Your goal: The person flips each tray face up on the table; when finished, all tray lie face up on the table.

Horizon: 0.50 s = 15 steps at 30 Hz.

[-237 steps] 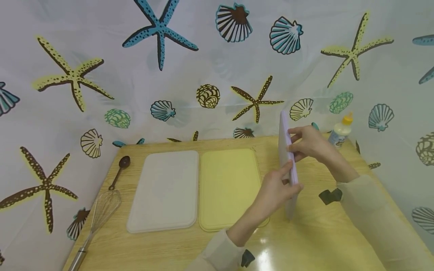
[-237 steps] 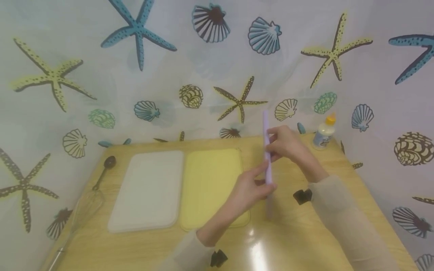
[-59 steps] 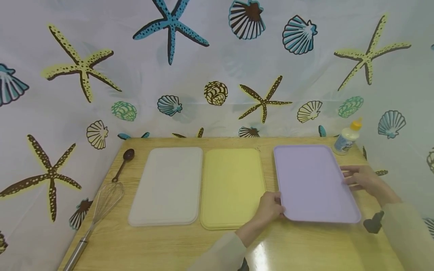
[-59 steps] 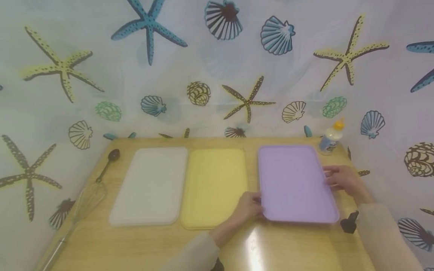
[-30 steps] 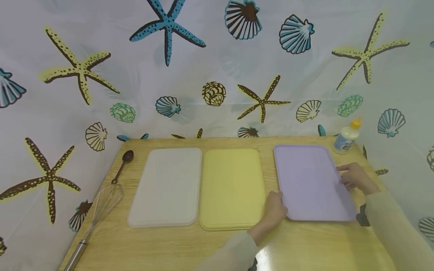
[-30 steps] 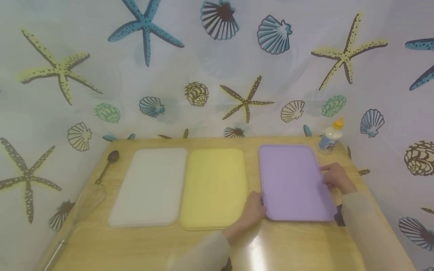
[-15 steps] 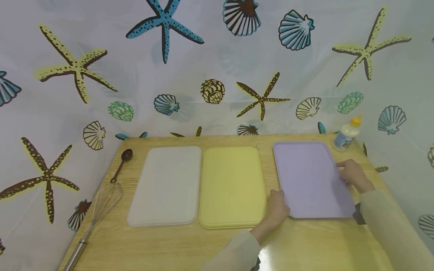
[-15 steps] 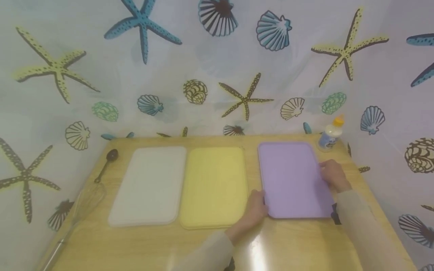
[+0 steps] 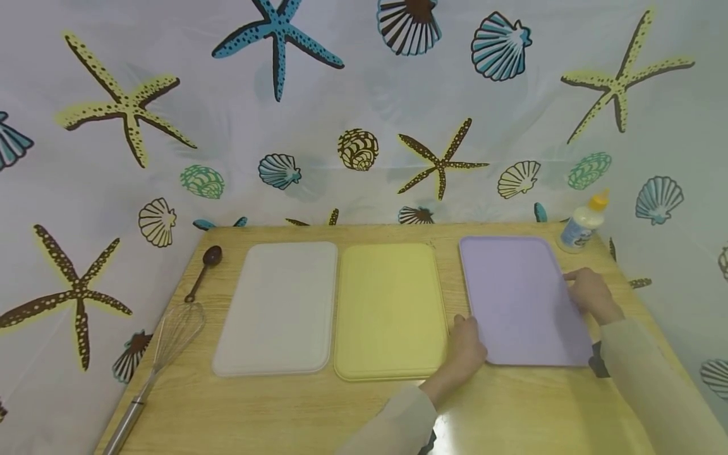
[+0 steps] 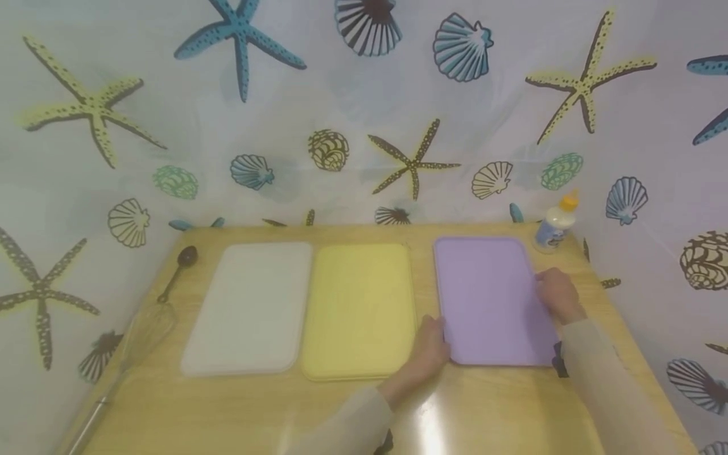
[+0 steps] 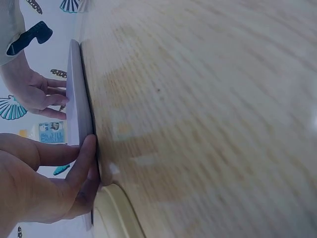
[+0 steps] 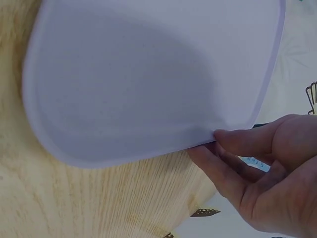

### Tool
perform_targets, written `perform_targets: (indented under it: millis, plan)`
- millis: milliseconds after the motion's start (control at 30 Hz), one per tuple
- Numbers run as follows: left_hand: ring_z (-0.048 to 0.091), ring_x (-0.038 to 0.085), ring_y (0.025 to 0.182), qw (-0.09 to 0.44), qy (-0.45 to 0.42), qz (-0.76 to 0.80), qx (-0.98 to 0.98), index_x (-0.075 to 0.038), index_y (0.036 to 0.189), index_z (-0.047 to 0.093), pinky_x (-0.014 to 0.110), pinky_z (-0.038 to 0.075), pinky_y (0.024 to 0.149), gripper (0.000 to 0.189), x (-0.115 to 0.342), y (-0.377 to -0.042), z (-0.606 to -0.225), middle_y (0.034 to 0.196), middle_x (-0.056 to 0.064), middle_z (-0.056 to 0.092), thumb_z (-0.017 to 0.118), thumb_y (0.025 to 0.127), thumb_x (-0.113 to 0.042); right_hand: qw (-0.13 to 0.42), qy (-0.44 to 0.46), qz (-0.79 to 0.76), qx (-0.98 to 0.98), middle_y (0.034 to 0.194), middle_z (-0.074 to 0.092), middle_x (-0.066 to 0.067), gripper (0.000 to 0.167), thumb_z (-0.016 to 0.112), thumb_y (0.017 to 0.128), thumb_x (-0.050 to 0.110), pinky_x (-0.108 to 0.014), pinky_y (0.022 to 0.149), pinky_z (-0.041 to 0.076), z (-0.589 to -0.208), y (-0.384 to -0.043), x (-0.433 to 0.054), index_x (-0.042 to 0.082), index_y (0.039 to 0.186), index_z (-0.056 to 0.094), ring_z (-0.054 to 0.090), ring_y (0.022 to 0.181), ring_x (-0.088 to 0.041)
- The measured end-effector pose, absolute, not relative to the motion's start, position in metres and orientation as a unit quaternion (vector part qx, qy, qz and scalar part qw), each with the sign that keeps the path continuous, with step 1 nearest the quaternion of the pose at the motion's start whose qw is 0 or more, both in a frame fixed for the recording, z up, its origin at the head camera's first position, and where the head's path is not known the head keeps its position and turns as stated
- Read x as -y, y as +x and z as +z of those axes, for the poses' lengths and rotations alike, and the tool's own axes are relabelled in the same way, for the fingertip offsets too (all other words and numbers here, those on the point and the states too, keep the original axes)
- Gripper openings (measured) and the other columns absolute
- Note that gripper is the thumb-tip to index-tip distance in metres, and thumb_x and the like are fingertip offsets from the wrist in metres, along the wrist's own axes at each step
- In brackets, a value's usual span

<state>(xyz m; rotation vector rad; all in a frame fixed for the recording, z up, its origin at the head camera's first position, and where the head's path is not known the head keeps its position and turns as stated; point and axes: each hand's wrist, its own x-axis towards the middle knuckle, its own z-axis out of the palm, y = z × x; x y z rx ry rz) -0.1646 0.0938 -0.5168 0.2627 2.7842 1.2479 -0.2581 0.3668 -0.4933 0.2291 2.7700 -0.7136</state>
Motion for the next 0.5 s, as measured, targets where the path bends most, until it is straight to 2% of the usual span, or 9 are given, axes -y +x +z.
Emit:
perform_targets:
  millis: [167, 267, 367, 433, 500]
  plan:
    - [0.049, 0.016, 0.07, 0.047, 0.099, 0.441, -0.891, 0.016, 0.111, 0.058, 0.021, 0.05, 0.062, 0.037, -0.092, -0.167, -0.528, 0.085, 0.008, 0.046, 0.057, 0.073, 0.016, 0.135, 0.085, -0.247, -0.956, 0.129, 0.042, -0.04, 0.046, 0.038, 0.086, -0.005, -0.03, 0.054, 0.048, -0.495, -0.255, -0.366, -0.016, 0.131, 0.044, 0.056, 0.079, -0.032]
    - [0.048, 0.014, 0.07, 0.05, 0.103, 0.446, -0.888, 0.015, 0.113, 0.059, 0.02, 0.05, 0.063, 0.037, -0.089, -0.168, -0.53, 0.085, 0.007, 0.048, 0.056, 0.076, 0.012, 0.132, 0.085, -0.233, -0.96, 0.128, 0.043, -0.04, 0.047, 0.038, 0.085, -0.003, -0.034, 0.057, 0.05, -0.494, -0.253, -0.363, -0.016, 0.131, 0.044, 0.057, 0.081, -0.035]
    - [0.045, 0.012, 0.068, 0.048, 0.111, 0.456, -0.882, 0.014, 0.107, 0.063, 0.02, 0.046, 0.058, 0.03, -0.084, -0.168, -0.524, 0.083, 0.008, 0.052, 0.056, 0.078, 0.008, 0.131, 0.088, -0.215, -0.964, 0.13, 0.042, -0.04, 0.047, 0.038, 0.086, 0.0, -0.047, 0.069, 0.052, -0.491, -0.251, -0.359, -0.017, 0.13, 0.043, 0.057, 0.094, -0.045]
    - [0.043, 0.011, 0.067, 0.056, 0.116, 0.47, -0.873, 0.015, 0.103, 0.064, 0.018, 0.042, 0.053, 0.026, -0.078, -0.168, -0.52, 0.082, 0.01, 0.053, 0.054, 0.081, 0.007, 0.127, 0.093, -0.206, -0.966, 0.13, 0.043, -0.04, 0.047, 0.039, 0.089, 0.004, -0.057, 0.076, 0.05, -0.488, -0.25, -0.357, -0.016, 0.131, 0.042, 0.054, 0.102, -0.052]
    - [0.044, 0.01, 0.066, 0.057, 0.119, 0.492, -0.86, 0.016, 0.105, 0.063, 0.016, 0.04, 0.051, 0.026, -0.071, -0.168, -0.517, 0.086, 0.013, 0.057, 0.052, 0.084, 0.006, 0.112, 0.089, -0.2, -0.969, 0.13, 0.043, -0.04, 0.046, 0.041, 0.091, 0.008, -0.063, 0.081, 0.046, -0.487, -0.249, -0.354, -0.016, 0.131, 0.042, 0.049, 0.109, -0.056]
